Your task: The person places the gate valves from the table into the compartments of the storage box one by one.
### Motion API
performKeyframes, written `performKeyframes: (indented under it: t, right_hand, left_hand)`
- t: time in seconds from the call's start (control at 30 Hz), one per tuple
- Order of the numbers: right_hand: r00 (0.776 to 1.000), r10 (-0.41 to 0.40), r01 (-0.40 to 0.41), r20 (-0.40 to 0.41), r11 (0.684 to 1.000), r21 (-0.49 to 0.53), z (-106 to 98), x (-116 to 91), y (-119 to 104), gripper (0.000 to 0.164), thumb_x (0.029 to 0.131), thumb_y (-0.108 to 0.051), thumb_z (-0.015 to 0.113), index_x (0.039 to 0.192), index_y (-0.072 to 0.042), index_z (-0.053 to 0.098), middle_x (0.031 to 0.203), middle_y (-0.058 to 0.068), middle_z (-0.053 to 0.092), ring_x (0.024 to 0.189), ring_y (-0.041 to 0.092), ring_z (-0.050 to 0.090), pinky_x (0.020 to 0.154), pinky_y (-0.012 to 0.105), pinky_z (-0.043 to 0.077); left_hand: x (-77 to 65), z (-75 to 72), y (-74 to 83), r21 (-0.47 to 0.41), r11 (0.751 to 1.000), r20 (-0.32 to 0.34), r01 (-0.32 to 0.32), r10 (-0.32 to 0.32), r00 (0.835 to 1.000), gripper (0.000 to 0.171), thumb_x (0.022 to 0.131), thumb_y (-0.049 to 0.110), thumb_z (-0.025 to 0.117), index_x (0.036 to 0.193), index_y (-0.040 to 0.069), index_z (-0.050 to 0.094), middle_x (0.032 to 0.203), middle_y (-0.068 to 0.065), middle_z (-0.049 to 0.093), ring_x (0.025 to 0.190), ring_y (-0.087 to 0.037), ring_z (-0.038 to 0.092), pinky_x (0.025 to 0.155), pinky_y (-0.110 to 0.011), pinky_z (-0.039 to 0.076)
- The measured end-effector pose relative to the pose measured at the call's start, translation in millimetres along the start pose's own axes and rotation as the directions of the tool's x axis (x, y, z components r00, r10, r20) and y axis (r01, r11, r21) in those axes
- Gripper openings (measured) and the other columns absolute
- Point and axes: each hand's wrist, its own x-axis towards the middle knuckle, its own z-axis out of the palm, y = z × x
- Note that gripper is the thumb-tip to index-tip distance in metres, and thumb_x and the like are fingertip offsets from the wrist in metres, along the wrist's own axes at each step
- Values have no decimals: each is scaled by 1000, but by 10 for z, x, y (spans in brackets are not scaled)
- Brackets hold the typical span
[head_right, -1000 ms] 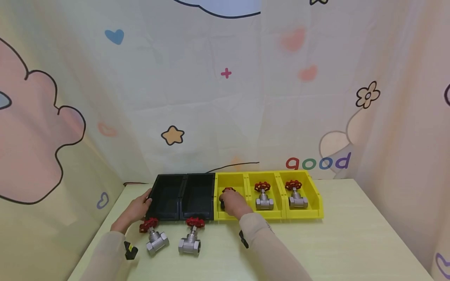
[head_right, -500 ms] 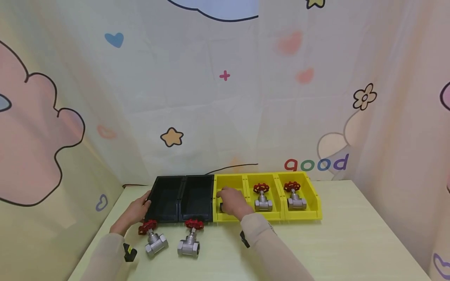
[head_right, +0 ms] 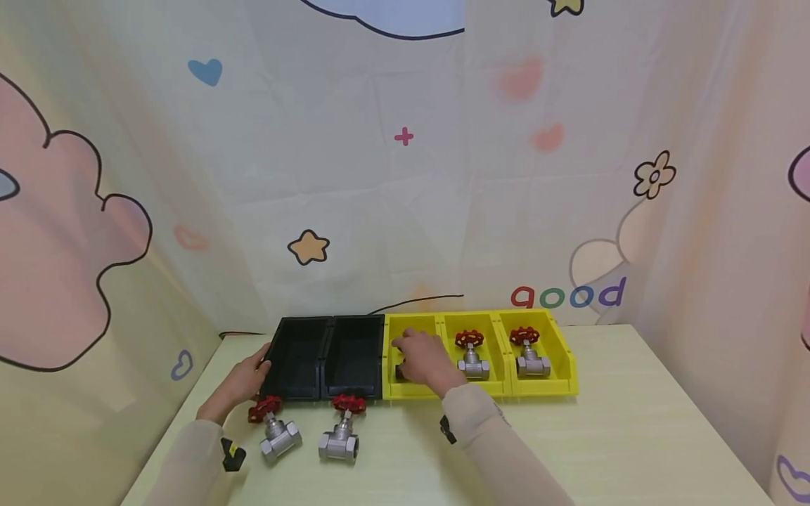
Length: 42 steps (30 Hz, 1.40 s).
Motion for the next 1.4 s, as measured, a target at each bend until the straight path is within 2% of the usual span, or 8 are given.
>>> performKeyframes:
  t: [0.13, 0.27, 0.4, 0.57, 0.8, 0.97, 1.2, 1.4]
  right_hand:
    - [1000, 10, -10, -16, 1000, -10, -56, -35, 29, 43, 88, -19, 74, 129, -13, 64, 129, 10, 61, 108, 31, 63, 95, 47, 52]
    - [999, 34, -34, -11, 999, -12, -114, -81, 65, 45, 89, -25, 73, 132, -15, 62, 138, 11, 57, 121, 34, 57, 104, 52, 45]
    - [999, 43, -44, -15, 999, -18, -175, -136, 109, 47, 90, -29, 72, 134, -17, 61, 142, 11, 54, 125, 36, 54, 107, 55, 41]
    - [998, 15, -17, -57, 999, -45, -243, -214, 193, 47, 90, -26, 72, 134, -15, 60, 141, 14, 54, 122, 38, 56, 103, 57, 44]
    - [995, 6, -16, -104, 996, -92, -362, -318, 333, 48, 90, -25, 71, 135, -14, 59, 141, 17, 53, 122, 39, 56, 100, 59, 45]
    - [990, 7, -20, -144, 996, -84, -431, -396, 445, 50, 89, -23, 72, 135, -10, 58, 138, 18, 54, 116, 39, 59, 99, 59, 46]
    - [978, 60, -74, -200, 995, -64, -526, -521, 603, 49, 89, -22, 72, 135, -11, 59, 138, 18, 55, 120, 40, 57, 101, 60, 44]
    - [972, 108, -119, -207, 992, -44, -616, -613, 744, 50, 89, -21, 71, 136, -10, 57, 139, 20, 53, 121, 42, 54, 101, 60, 44]
  left_hand:
    - [9, 0, 1, 6, 1000, 10, -1, 1, 1000, 56, 105, 16, 36, 155, -2, 17, 142, -39, 42, 68, -21, 62, 59, -32, 52]
    - [8, -1, 1, 18, 1000, 13, 1, -2, 1000, 56, 106, 16, 35, 155, -2, 17, 142, -38, 43, 67, -22, 62, 61, -33, 51]
    - [4, 1, 7, 25, 1000, 5, 7, -7, 1000, 56, 106, 17, 35, 156, -1, 18, 141, -37, 45, 66, -20, 61, 65, -35, 51]
    - [0, 11, 15, 17, 1000, 7, 7, -7, 1000, 56, 106, 17, 36, 156, -1, 18, 140, -37, 46, 58, -21, 59, 66, -36, 52]
    - [18, 6, -17, 48, 999, 0, -5, 5, 1000, 56, 106, 17, 35, 155, -2, 18, 137, -36, 49, 61, -18, 56, 74, -41, 49]
    - [21, 2, -27, 36, 999, 4, -5, 5, 1000, 56, 106, 17, 35, 156, -1, 18, 139, -37, 46, 59, -18, 58, 70, -39, 52]
    - [14, 11, -31, 5, 1000, 8, 14, -14, 1000, 56, 106, 17, 35, 156, 1, 16, 138, -37, 46, 53, -18, 56, 57, -31, 50]
    - [7, 1, -25, 17, 1000, 1, 9, -9, 1000, 56, 106, 17, 35, 156, -1, 18, 139, -37, 46, 61, -21, 61, 61, -35, 53]
